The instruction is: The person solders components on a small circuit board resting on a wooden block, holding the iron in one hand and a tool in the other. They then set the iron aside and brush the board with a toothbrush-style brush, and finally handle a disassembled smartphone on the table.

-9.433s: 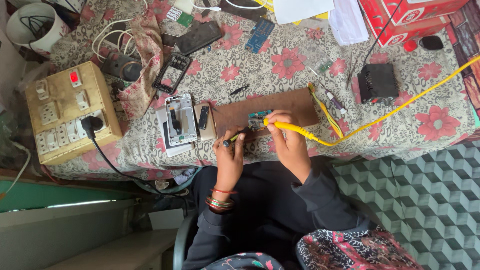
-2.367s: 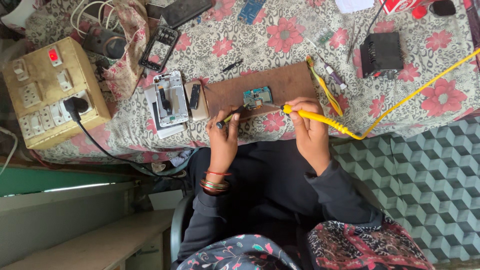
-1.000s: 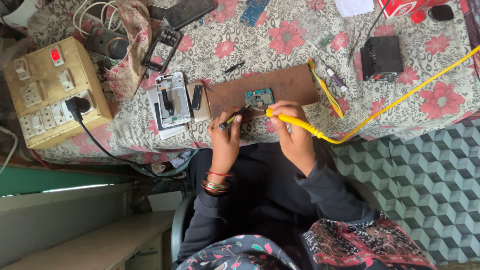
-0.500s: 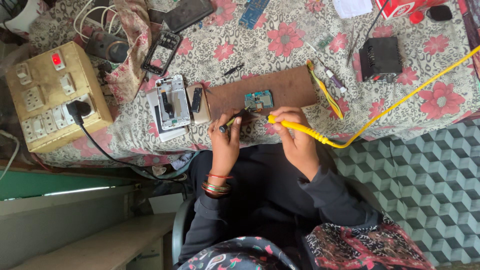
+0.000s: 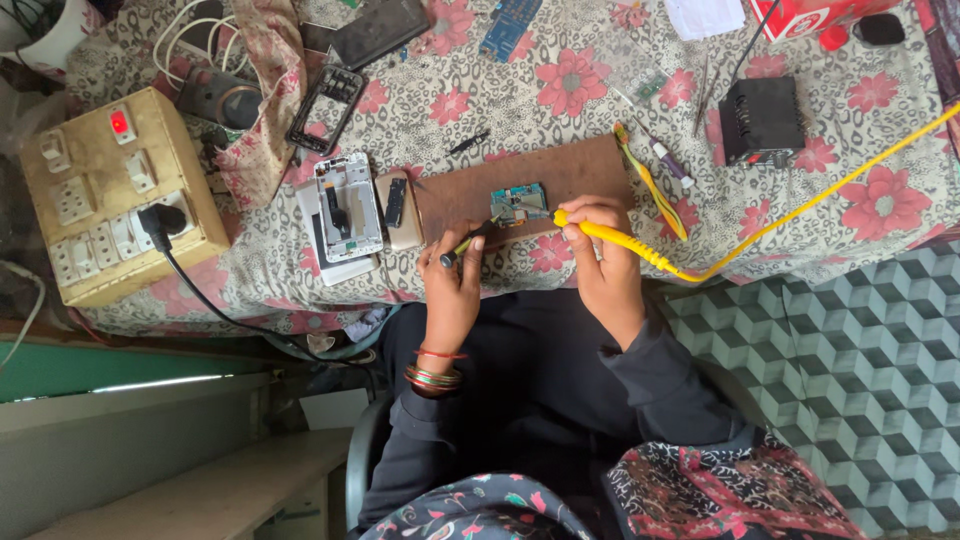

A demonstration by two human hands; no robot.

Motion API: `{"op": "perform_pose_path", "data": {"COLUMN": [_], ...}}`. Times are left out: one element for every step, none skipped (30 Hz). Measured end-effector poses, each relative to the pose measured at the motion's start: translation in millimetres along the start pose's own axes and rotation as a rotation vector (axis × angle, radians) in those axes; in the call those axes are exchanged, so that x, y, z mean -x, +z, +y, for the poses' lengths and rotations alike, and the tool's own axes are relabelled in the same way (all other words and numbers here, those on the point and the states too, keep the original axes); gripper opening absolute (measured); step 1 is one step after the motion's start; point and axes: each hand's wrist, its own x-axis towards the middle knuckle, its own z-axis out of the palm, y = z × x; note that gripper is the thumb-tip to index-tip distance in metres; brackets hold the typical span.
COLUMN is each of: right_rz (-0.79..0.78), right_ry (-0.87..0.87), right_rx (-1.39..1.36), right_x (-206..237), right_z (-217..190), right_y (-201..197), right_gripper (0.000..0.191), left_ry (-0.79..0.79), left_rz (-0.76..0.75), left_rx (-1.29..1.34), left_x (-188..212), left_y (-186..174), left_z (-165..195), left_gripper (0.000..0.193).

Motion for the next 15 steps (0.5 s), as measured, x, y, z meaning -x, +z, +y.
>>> {"op": "perform_pose_path", "data": {"right_rz": [0.0, -0.002, -0.003, -0.004, -0.006, -0.007, -0.011, -0.015, -0.02, -0.022, -0.024, -0.027, -0.023, -0.019, -0.014], "right_ry": [0.004, 0.008, 0.011, 0.018, 0.026, 0.035, 0.038, 0.041, 0.045, 0.054, 0.064, 0.075, 0.065, 0.055, 0.044], "right_rx": [-0.022, -0.045, -0.067, -0.06, -0.052, -0.044, -0.044, -0.045, -0.046, -0.066, -0.085, -0.105, -0.11, -0.114, -0.119], "right_x": [-0.1, -0.4, -0.9, -1.3, -1.4, -1.3, -1.6, -1.8, -1.9, -2.1, -2.5, -2.7, -2.6, -2.5, -2.8], "right_z": [0.3, 0.7, 1.2, 1.5, 1.7, 1.8, 2.3, 2.7, 3.2, 3.9, 4.9, 5.9, 7.0, 8.0, 9.3], "right_y": [0.6, 1.7, 2.0, 2.8, 3.7, 4.9, 5.2, 5.9, 6.3, 6.7, 6.0, 5.4, 4.6, 4.1, 2.5], "right_gripper": [0.013, 0.013, 0.012, 0.012, 0.012, 0.012, 0.012, 0.012, 0.012, 0.013, 0.013, 0.013, 0.013, 0.013, 0.012], "left_ry": [0.005, 0.01, 0.015, 0.01, 0.004, -0.002, -0.008, -0.013, -0.02, -0.017, -0.015, -0.013, -0.008, -0.002, 0.005], "left_rz": [0.004, 0.008, 0.013, 0.011, 0.007, 0.003, 0.001, 0.0, -0.002, 0.0, 0.002, 0.003, 0.004, 0.005, 0.006], "left_rx": [-0.008, -0.015, -0.022, -0.016, -0.011, -0.004, -0.005, -0.006, -0.006, -0.005, -0.002, 0.0, -0.004, -0.008, -0.011], "left_x": [0.3, 0.5, 0.3, 0.2, 0.4, 0.6, 0.3, 0.0, 0.0, 0.0, 0.0, 0.3, 0.6, 0.6, 0.3], "left_y": [0.0, 0.0, 0.6, 0.6, 0.3, -0.3, 0.2, 0.2, 0.2, -0.1, 0.6, 0.8, 0.7, 0.2, 0.7], "left_z": [0.0, -0.2, 0.0, 0.1, 0.2, 0.1, 0.4, 0.4, 0.5, 0.4, 0.6, 0.7, 0.6, 0.1, 0.0], "left_gripper": [0.02, 0.019, 0.019, 0.019, 0.019, 0.02, 0.02, 0.02, 0.02, 0.02, 0.02, 0.019, 0.019, 0.02, 0.02]}}
